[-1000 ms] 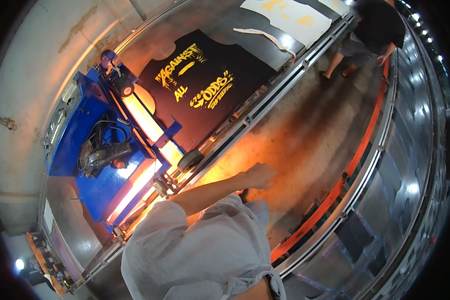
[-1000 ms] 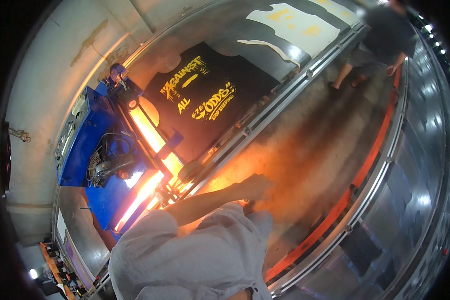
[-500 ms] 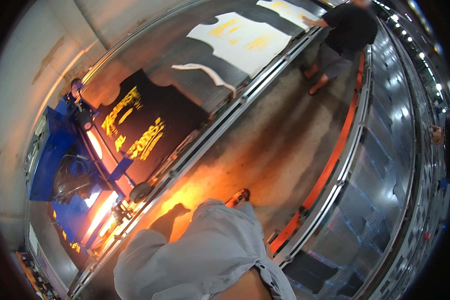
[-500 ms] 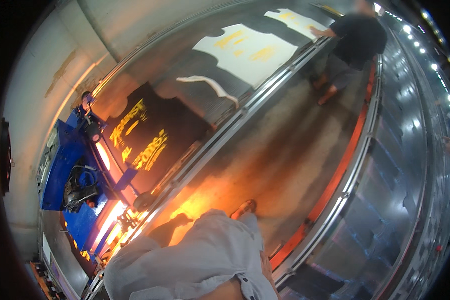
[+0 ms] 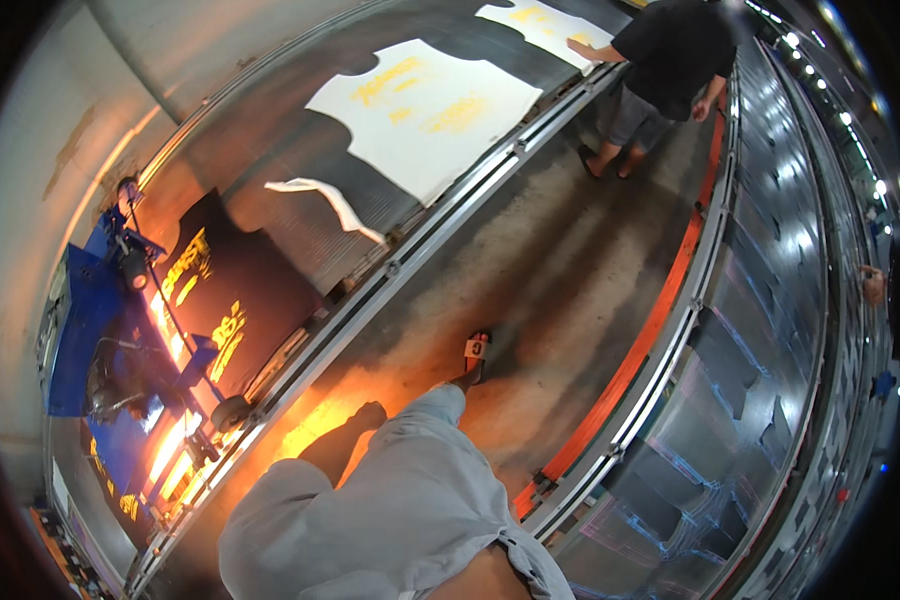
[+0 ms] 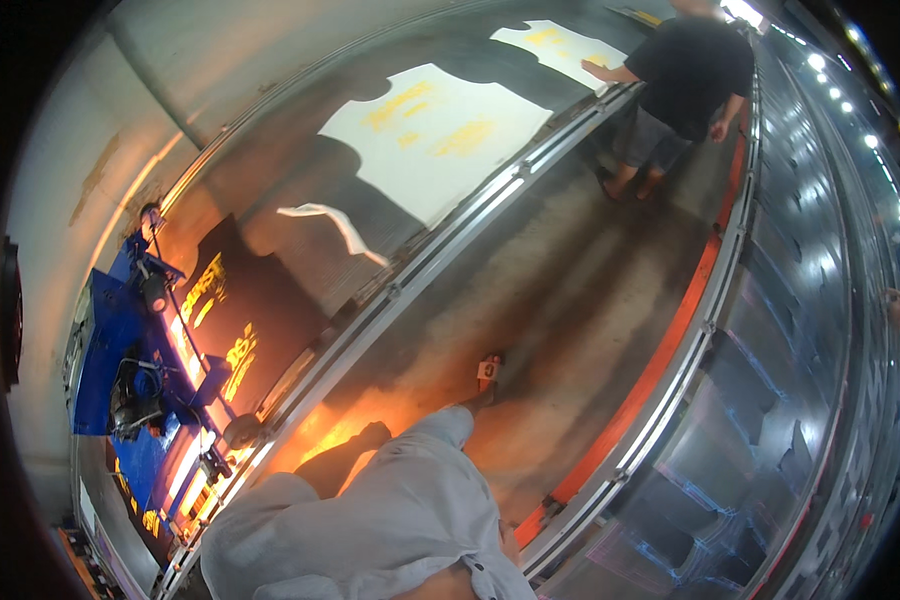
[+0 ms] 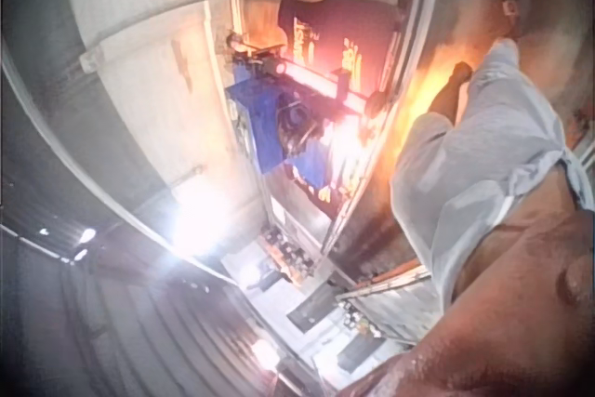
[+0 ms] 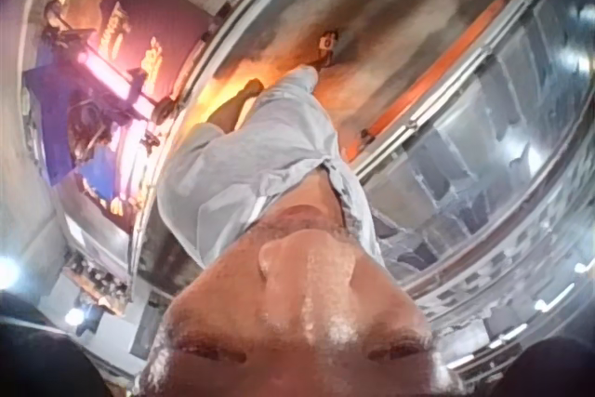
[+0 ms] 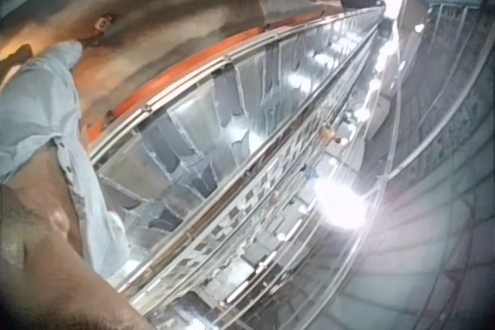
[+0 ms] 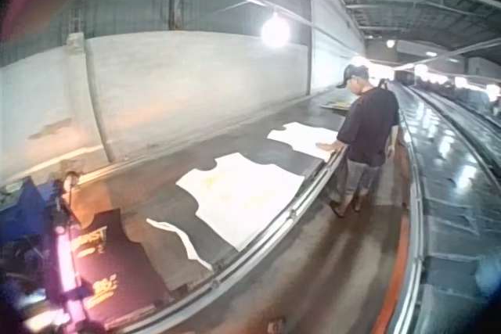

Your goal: The person carries a purple screen-printing frame to a printing station, aligns it over a black t-shirt, and uses a squeegee to apply ink. The person then lifts the frame and moves the printed t-shirt to a conveyor dryer.

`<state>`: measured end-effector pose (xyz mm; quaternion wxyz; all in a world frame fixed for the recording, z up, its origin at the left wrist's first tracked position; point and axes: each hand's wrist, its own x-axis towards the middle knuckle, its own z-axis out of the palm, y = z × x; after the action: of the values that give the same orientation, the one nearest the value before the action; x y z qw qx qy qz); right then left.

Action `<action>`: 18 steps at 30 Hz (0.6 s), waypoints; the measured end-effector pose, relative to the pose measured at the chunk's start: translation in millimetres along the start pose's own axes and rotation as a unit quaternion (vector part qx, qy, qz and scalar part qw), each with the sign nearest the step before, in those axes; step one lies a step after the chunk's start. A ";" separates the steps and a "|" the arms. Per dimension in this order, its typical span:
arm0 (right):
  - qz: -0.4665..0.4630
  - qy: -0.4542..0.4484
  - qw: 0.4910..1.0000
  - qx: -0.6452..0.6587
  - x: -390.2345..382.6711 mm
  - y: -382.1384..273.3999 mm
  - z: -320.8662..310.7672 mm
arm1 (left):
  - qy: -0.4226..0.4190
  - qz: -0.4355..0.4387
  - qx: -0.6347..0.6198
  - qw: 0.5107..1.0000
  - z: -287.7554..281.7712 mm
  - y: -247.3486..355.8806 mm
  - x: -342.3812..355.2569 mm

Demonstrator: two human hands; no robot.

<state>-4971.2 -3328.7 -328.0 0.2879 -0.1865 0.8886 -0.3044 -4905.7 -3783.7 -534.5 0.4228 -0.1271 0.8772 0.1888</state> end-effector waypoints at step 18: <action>-0.111 0.054 0.991 -0.053 98.4 53.8 -109.7 | 0.643 0.697 -0.219 0.230 -619.0 344.0 -251.3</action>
<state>-5123.4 -3290.9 -330.9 0.1940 -0.2826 0.8913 -0.2968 -5313.5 -3730.9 94.5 -0.6260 0.3681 0.5207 0.4489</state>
